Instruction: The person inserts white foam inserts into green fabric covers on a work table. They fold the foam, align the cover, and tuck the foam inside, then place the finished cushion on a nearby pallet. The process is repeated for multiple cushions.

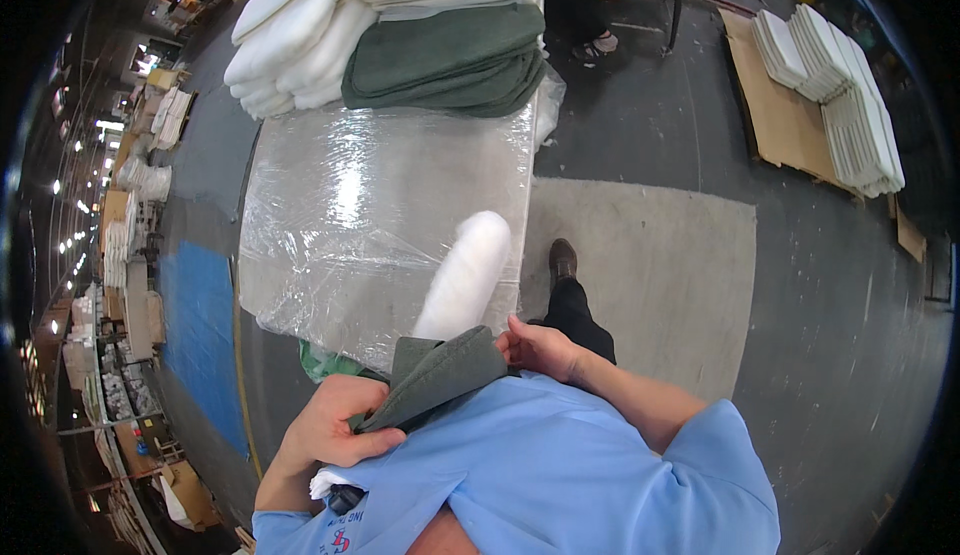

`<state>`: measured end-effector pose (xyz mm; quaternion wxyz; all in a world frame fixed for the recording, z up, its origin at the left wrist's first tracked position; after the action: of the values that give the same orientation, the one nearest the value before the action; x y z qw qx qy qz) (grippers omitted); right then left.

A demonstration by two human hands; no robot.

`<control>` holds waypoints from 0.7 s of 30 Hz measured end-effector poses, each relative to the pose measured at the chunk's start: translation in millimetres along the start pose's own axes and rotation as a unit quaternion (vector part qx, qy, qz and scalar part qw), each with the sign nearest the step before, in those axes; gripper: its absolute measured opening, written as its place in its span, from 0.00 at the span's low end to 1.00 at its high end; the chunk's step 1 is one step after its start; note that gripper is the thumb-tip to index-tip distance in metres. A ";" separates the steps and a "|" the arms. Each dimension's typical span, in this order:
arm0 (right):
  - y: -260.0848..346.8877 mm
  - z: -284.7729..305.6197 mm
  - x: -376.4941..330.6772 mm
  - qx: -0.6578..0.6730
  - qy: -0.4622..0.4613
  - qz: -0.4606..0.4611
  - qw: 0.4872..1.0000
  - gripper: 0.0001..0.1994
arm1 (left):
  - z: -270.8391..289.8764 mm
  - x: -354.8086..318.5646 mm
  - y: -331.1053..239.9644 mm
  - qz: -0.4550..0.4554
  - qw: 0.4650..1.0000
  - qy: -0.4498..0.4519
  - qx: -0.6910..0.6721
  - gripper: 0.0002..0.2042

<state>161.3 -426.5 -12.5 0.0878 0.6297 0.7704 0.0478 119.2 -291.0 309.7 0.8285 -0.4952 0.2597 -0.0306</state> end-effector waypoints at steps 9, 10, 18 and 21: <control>18.8 -55.3 9.8 -0.093 0.058 -0.107 0.988 0.28 | -11.2 3.4 -18.1 -0.071 0.997 0.043 -0.002 0.17; 23.8 -65.0 10.9 -0.111 0.084 -0.099 0.985 0.25 | -12.1 3.7 -21.0 -0.076 0.996 0.040 0.003 0.18; 63.4 -69.8 19.8 -0.137 0.073 0.035 0.987 0.15 | -32.2 9.4 -32.2 -0.133 0.979 0.153 -0.016 0.15; 65.2 -79.0 17.4 -0.194 0.044 0.004 0.980 0.16 | -41.1 14.1 -29.9 -0.140 0.972 0.188 -0.032 0.14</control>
<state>205.2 -393.4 75.7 0.1741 0.6015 0.7468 0.2238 118.5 -343.5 313.7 0.7360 -0.5385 0.3396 -0.2302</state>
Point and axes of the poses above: each hand's wrist, its own x-axis towards the middle knuckle, its own z-axis out of the back of the hand, y = z × x, the point moved 9 cm from there along x, towards the middle knuckle, and after that the axes turned 15 degrees about y, right-handed, at the moved point
